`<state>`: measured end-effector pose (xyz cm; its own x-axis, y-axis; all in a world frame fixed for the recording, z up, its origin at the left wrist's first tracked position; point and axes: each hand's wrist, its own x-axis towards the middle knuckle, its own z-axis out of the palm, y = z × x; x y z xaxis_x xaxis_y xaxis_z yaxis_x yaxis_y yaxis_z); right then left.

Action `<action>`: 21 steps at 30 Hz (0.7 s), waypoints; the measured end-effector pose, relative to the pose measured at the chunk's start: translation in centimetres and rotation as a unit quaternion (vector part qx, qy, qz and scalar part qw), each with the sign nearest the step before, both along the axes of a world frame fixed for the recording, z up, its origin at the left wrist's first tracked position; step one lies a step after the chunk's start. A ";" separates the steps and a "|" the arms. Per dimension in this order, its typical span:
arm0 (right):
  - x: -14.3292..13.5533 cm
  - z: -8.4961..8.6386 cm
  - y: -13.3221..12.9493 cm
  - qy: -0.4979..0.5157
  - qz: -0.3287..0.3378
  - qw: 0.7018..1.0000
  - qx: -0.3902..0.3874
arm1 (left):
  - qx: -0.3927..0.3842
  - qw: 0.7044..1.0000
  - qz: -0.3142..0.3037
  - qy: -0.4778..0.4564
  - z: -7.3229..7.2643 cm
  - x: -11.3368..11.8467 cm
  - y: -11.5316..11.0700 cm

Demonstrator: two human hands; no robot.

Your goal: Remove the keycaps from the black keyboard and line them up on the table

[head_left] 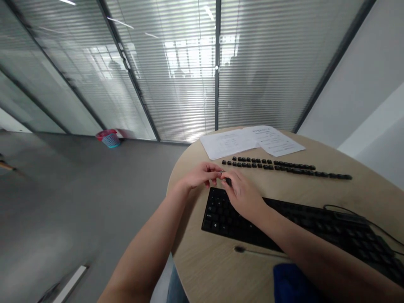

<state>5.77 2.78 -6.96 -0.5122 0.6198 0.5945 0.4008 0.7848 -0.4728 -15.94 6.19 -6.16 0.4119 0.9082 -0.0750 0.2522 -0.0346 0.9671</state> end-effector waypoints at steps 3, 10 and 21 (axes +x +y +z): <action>-0.2 -0.6 0.3 0.025 -0.010 1.000 -0.011 | 0.005 1.000 0.027 -0.003 -0.5 0.0 0.3; -0.2 -0.8 1.0 0.044 -0.072 0.995 -0.057 | 0.019 0.997 0.077 0.026 -1.1 -1.1 0.8; 0.8 0.8 3.3 0.347 -0.114 0.895 -0.256 | 0.149 0.953 0.164 0.206 -3.2 0.0 4.0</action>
